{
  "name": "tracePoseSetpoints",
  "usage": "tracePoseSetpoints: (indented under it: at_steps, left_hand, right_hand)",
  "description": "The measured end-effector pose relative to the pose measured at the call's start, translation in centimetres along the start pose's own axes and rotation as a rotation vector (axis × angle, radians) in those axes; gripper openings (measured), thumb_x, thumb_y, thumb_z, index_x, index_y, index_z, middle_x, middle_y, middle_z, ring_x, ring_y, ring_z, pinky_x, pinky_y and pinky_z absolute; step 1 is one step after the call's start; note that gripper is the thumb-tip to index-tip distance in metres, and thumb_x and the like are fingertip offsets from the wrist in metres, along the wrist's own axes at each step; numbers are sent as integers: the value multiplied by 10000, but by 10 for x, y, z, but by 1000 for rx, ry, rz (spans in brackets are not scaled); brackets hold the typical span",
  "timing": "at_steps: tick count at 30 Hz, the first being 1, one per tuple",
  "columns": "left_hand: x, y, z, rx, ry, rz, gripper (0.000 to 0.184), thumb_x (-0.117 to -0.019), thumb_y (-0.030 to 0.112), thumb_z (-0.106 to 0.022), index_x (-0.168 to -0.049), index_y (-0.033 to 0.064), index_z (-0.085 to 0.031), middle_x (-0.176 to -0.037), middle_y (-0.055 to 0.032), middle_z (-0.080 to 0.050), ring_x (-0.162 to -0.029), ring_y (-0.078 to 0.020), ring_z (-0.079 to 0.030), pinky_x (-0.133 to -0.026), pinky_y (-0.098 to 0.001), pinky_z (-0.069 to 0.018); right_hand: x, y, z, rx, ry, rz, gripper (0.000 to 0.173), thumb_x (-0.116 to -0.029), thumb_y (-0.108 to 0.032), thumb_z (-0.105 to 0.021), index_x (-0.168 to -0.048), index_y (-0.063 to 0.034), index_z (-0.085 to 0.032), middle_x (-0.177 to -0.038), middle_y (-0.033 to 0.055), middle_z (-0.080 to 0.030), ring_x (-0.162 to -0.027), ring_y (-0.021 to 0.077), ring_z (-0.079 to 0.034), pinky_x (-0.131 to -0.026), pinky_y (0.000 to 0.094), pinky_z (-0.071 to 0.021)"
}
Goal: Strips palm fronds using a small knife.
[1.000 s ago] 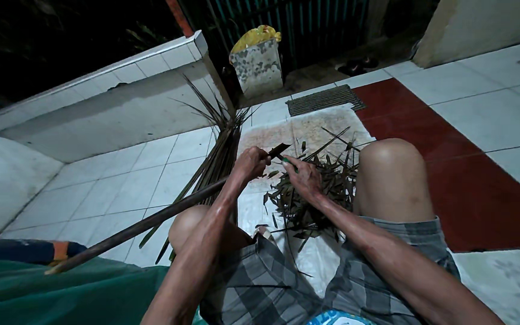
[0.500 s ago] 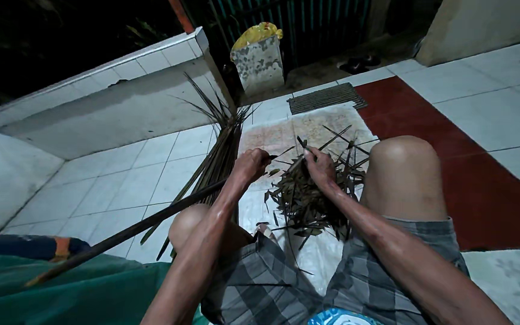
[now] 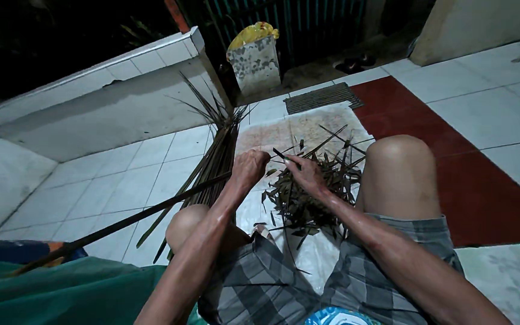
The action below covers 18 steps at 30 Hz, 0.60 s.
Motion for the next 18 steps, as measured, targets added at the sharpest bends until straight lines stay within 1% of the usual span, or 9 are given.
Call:
tracePoseSetpoints:
  at_steps: [3, 5, 7, 9, 10, 11, 14, 16, 18]
  left_hand:
    - [-14, -9, -13, -66, -12, 4, 202, -1046, 251, -571, -1047, 184, -762, -918, -111, -737, -881, -337, -716, -733, -562, -556]
    - [-13, -6, -8, -42, -51, 15, 195, -1051, 229, -575, -1068, 171, -761, -949, -129, -732, -912, -357, -708, -753, -579, -548]
    - [-15, -12, -11, -42, -40, 10, 204, -1045, 239, -569, -1067, 196, -767, -951, -106, -743, -915, -340, -714, -757, -580, -548]
    - [-15, -16, -12, -34, -34, 14, 205, -1044, 242, -568, -1063, 206, -769, -953, -97, -746, -923, -331, -713, -771, -580, -548]
    - [-14, -19, -11, -27, -31, 20, 207, -1047, 248, -568, -1063, 207, -770, -958, -94, -747, -935, -326, -712, -786, -579, -549]
    - [-14, -22, -11, -16, -25, 25, 211, -1049, 253, -566, -1071, 210, -771, -969, -89, -748, -950, -322, -711, -801, -581, -550]
    - [-14, -30, -11, 33, 3, 27, 209, -1047, 284, -576, -1087, 220, -771, -980, -76, -752, -947, -305, -715, -799, -584, -555]
    - [-18, -31, -11, 90, 0, 17, 206, -1042, 298, -590, -1084, 204, -768, -962, -75, -749, -920, -301, -716, -791, -584, -559]
    - [-21, -31, -10, 154, -10, 13, 210, -1040, 311, -591, -1076, 200, -766, -921, -65, -741, -871, -283, -710, -773, -578, -561]
  right_hand:
    - [-2, 2, 3, 17, 28, -19, 386, -1075, -455, -490, -1344, -259, -685, -1040, 111, -742, -897, 315, -702, -786, 590, -543]
    - [-3, 5, 9, 8, 43, -23, 400, -1077, -446, -491, -1347, -219, -680, -1033, 148, -732, -888, 351, -693, -771, 611, -534]
    - [-4, 14, 15, 8, 82, -33, 407, -1077, -445, -493, -1346, -202, -678, -1037, 163, -728, -886, 367, -692, -761, 622, -535]
    - [-4, 22, 25, 1, 118, -85, 417, -1087, -430, -476, -1369, -182, -655, -1120, 192, -714, -976, 405, -682, -821, 650, -520]
    - [-4, 25, 30, -6, 143, -109, 425, -1090, -430, -468, -1381, -176, -644, -1146, 208, -704, -1003, 425, -672, -835, 666, -509]
    - [-4, 27, 33, -16, 174, -110, 429, -1089, -434, -468, -1381, -176, -644, -1140, 207, -704, -995, 422, -674, -831, 664, -513]
    - [-2, 14, 28, -31, 199, 12, 397, -1082, -429, -489, -1369, -213, -658, -1022, 154, -726, -849, 342, -693, -738, 598, -546]
    - [0, 2, 17, -63, 152, 117, 369, -1077, -389, -515, -1368, -219, -667, -991, 125, -735, -811, 286, -696, -736, 549, -563]
    - [1, -3, 5, -75, 92, 168, 356, -1070, -385, -527, -1363, -246, -675, -1017, 86, -746, -849, 246, -705, -781, 525, -570]
Point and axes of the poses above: each hand's wrist, its own x-axis away from the middle knuckle, its own z-axis out of the back of the hand, y = z × x, the point moved 5 cm from there along -x, towards the middle knuckle
